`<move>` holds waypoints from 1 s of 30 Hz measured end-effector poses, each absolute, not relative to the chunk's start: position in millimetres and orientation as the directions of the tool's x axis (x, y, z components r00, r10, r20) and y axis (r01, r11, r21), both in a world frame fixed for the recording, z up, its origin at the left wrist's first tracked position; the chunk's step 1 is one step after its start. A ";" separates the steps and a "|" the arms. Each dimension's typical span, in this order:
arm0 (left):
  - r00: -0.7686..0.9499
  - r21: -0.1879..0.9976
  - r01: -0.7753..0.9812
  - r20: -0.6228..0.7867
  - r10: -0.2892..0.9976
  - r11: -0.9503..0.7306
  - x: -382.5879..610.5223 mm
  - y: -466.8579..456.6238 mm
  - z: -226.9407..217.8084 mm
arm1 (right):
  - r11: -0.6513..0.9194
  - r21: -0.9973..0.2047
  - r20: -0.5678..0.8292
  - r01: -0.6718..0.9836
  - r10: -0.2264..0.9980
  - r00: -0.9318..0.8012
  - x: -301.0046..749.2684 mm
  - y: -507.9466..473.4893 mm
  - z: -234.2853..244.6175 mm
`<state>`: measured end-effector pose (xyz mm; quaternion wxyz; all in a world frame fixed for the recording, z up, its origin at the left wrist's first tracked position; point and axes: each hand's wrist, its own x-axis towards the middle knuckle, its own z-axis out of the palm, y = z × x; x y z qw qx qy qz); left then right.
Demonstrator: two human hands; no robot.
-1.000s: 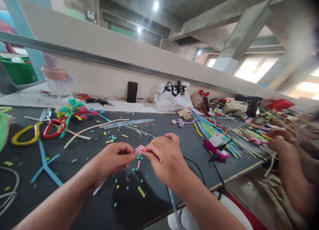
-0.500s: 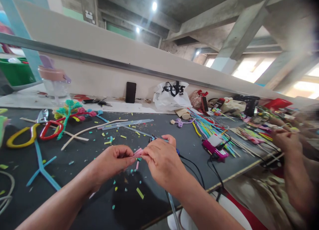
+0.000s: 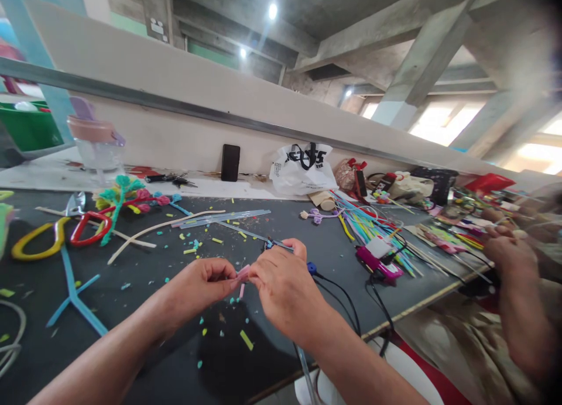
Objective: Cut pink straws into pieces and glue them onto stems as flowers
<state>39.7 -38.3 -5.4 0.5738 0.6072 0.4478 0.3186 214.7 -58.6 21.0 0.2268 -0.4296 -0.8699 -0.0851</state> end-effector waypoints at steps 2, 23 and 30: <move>0.415 0.980 0.190 -0.134 0.900 0.059 39.4 -38.2 -5.7 | 0.620 -0.050 0.457 0.783 0.711 -0.534 214.6 -59.0 21.2; 0.315 0.982 0.055 -0.188 0.930 0.180 41.5 -43.7 6.9 | 0.467 -0.744 0.401 0.478 0.884 -0.240 218.5 -51.9 30.4; 0.265 0.983 -0.068 -0.149 0.953 0.172 46.1 -46.4 0.6 | 0.178 -0.966 0.112 0.187 0.941 -0.319 209.0 -50.9 13.5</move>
